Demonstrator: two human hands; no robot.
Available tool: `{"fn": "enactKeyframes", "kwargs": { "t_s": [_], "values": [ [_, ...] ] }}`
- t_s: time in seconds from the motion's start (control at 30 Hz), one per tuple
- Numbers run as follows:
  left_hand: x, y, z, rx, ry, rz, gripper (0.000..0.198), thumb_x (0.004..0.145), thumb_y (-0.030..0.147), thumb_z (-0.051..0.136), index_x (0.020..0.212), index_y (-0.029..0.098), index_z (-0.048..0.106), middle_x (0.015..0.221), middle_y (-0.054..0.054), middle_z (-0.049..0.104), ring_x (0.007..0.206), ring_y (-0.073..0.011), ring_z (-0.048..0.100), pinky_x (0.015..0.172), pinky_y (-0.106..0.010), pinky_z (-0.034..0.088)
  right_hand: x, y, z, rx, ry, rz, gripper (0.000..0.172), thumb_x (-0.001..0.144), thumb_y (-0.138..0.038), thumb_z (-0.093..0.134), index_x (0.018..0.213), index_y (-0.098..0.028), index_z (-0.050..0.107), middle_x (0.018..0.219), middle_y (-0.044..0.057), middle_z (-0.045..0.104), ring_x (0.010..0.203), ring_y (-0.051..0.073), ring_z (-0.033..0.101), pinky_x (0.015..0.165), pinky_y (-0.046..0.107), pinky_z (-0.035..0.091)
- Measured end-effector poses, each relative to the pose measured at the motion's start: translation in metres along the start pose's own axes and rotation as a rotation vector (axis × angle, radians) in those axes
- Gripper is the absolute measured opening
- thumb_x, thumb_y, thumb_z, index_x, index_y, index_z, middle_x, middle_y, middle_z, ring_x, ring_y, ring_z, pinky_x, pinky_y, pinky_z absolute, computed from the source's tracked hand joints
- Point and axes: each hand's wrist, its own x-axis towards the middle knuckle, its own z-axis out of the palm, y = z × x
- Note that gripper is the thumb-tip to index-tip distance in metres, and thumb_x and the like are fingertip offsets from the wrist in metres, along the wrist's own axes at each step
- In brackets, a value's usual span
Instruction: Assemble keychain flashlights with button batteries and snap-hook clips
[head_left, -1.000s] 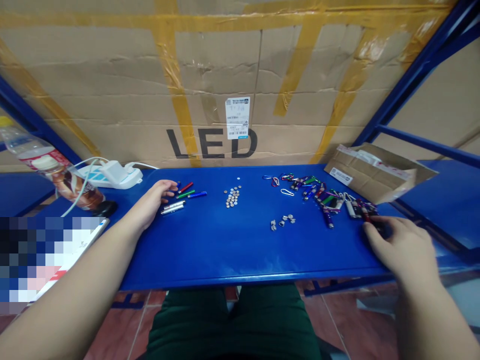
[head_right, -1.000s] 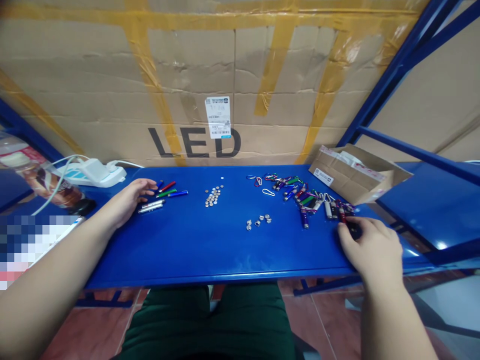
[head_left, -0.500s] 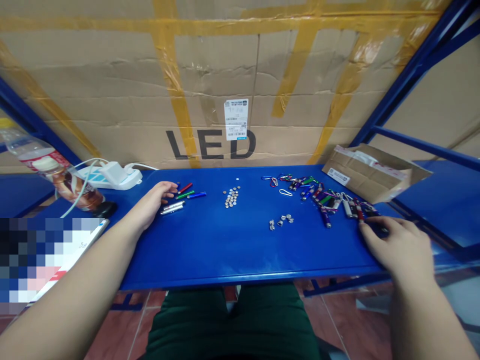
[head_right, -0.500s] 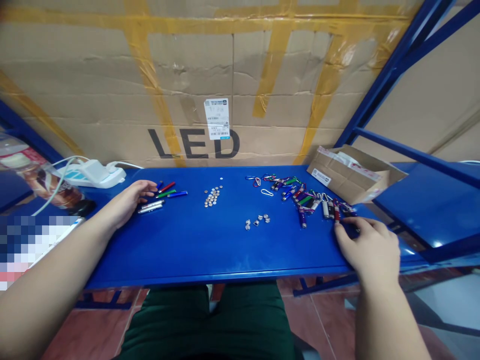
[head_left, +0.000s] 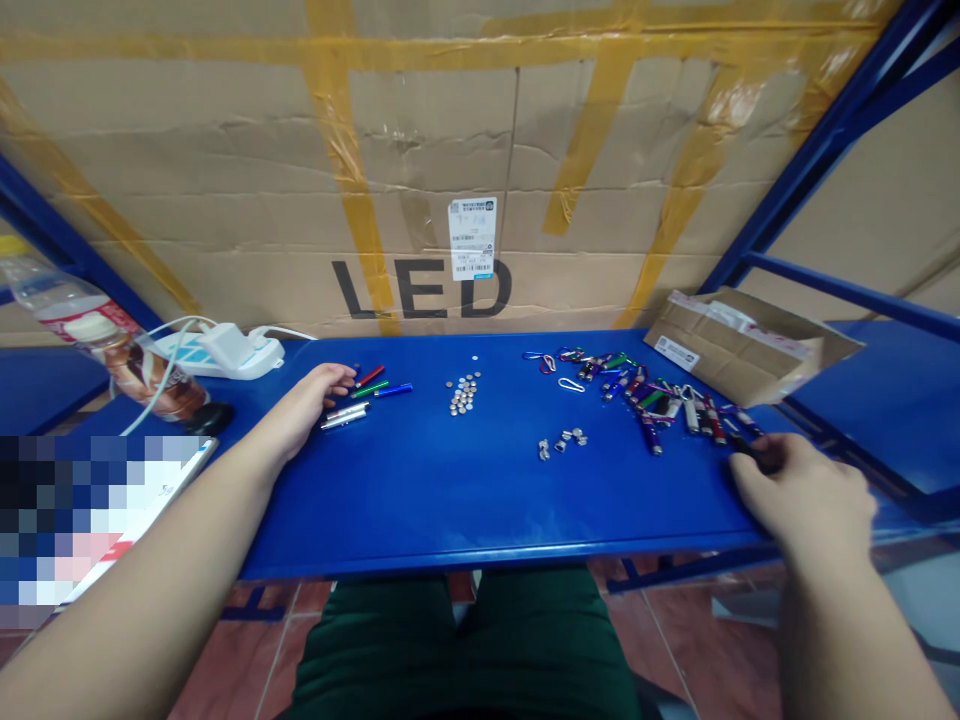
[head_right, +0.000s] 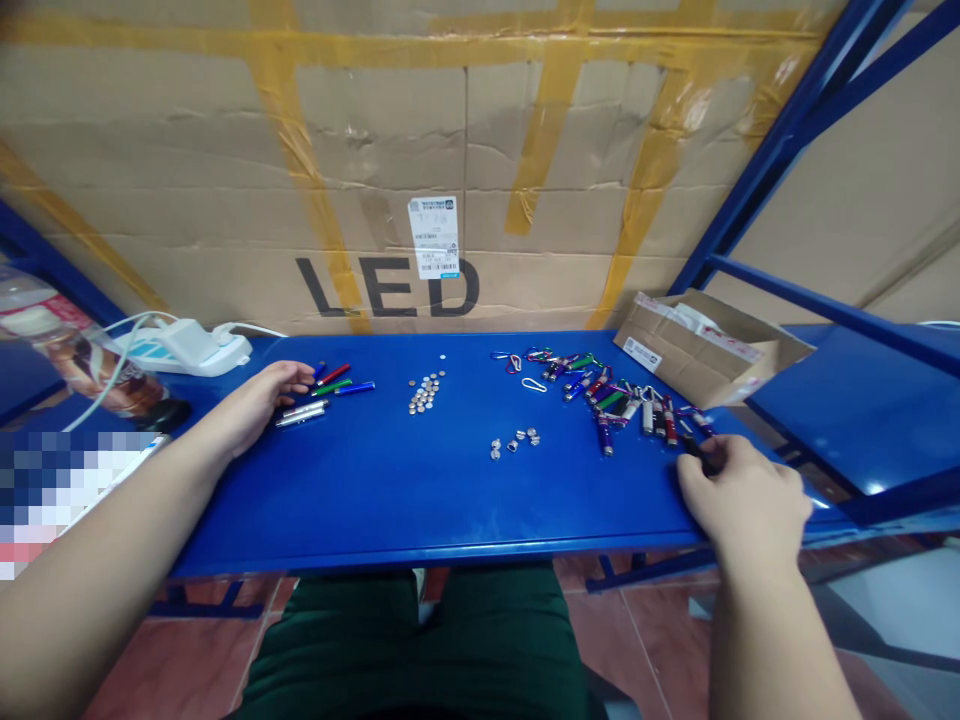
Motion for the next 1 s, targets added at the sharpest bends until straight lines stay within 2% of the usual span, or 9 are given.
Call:
{"fn": "enactKeyframes", "kwargs": {
  "t_s": [0.13, 0.27, 0.4, 0.47, 0.53, 0.67, 0.87, 1.0],
  "values": [
    [-0.001, 0.001, 0.0, 0.013, 0.01, -0.007, 0.036, 0.075, 0.046, 0.056, 0.096, 0.02, 0.069, 0.099, -0.007, 0.069, 0.095, -0.0257, 0.059, 0.075, -0.034, 0.041, -0.001, -0.003, -0.004, -0.026, -0.031, 0.004, 0.029, 0.082, -0.05, 0.053, 0.092, -0.025, 0.066, 0.087, 0.014, 0.072, 0.087, 0.037, 0.062, 0.069, 0.043, 0.043],
    [0.0, 0.0, 0.001, 0.018, 0.016, 0.004, 0.037, 0.074, 0.048, 0.057, 0.096, 0.02, 0.068, 0.099, -0.007, 0.07, 0.094, -0.0261, 0.06, 0.074, -0.034, 0.041, 0.002, 0.004, 0.006, 0.032, 0.021, -0.043, 0.034, 0.083, -0.05, 0.052, 0.095, -0.025, 0.072, 0.084, 0.013, 0.073, 0.08, 0.033, 0.063, 0.066, 0.041, 0.044],
    [0.001, -0.002, 0.001, 0.018, 0.018, 0.016, 0.039, 0.074, 0.05, 0.058, 0.095, 0.02, 0.068, 0.098, -0.007, 0.07, 0.093, -0.0263, 0.06, 0.072, -0.033, 0.042, 0.003, 0.012, 0.018, 0.103, 0.196, -0.25, 0.051, 0.086, -0.054, 0.048, 0.111, -0.019, 0.077, 0.093, 0.014, 0.074, 0.091, 0.033, 0.068, 0.081, 0.044, 0.051],
    [0.002, -0.004, 0.0, 0.021, 0.016, 0.016, 0.039, 0.074, 0.05, 0.058, 0.096, 0.02, 0.068, 0.098, -0.007, 0.071, 0.094, -0.0264, 0.061, 0.072, -0.033, 0.042, 0.003, 0.013, 0.021, 0.118, 0.294, -0.369, 0.058, 0.091, -0.056, 0.044, 0.122, -0.018, 0.075, 0.102, 0.016, 0.073, 0.104, 0.034, 0.068, 0.093, 0.048, 0.05],
    [0.002, -0.005, 0.0, 0.029, 0.012, 0.02, 0.039, 0.074, 0.05, 0.057, 0.097, 0.02, 0.068, 0.099, -0.007, 0.071, 0.095, -0.0267, 0.061, 0.073, -0.034, 0.042, 0.002, 0.011, 0.022, 0.119, 0.32, -0.485, 0.059, 0.097, -0.056, 0.038, 0.129, -0.019, 0.072, 0.113, 0.017, 0.071, 0.115, 0.034, 0.065, 0.099, 0.05, 0.047],
    [0.003, -0.006, -0.001, 0.049, 0.007, 0.023, 0.04, 0.075, 0.05, 0.056, 0.098, 0.02, 0.069, 0.1, -0.007, 0.071, 0.097, -0.027, 0.061, 0.074, -0.034, 0.042, 0.001, 0.009, 0.019, 0.114, 0.271, -0.652, 0.056, 0.101, -0.054, 0.033, 0.119, -0.023, 0.076, 0.128, 0.016, 0.066, 0.114, 0.033, 0.065, 0.102, 0.051, 0.044],
    [0.003, -0.005, -0.001, 0.06, 0.009, 0.03, 0.041, 0.075, 0.05, 0.055, 0.098, 0.02, 0.069, 0.1, -0.008, 0.071, 0.096, -0.0273, 0.062, 0.073, -0.034, 0.043, -0.002, 0.007, 0.01, 0.177, 0.187, -0.661, 0.041, 0.098, -0.05, 0.042, 0.105, -0.023, 0.072, 0.124, 0.016, 0.07, 0.123, 0.034, 0.062, 0.106, 0.051, 0.04],
    [0.003, -0.005, -0.001, 0.068, 0.012, 0.036, 0.04, 0.076, 0.05, 0.056, 0.099, 0.02, 0.07, 0.1, -0.008, 0.072, 0.097, -0.0277, 0.062, 0.073, -0.034, 0.044, -0.001, 0.006, 0.006, 0.225, 0.12, -0.702, 0.03, 0.093, -0.045, 0.047, 0.1, -0.023, 0.067, 0.121, 0.015, 0.073, 0.121, 0.034, 0.064, 0.107, 0.052, 0.041]
  ]
}}
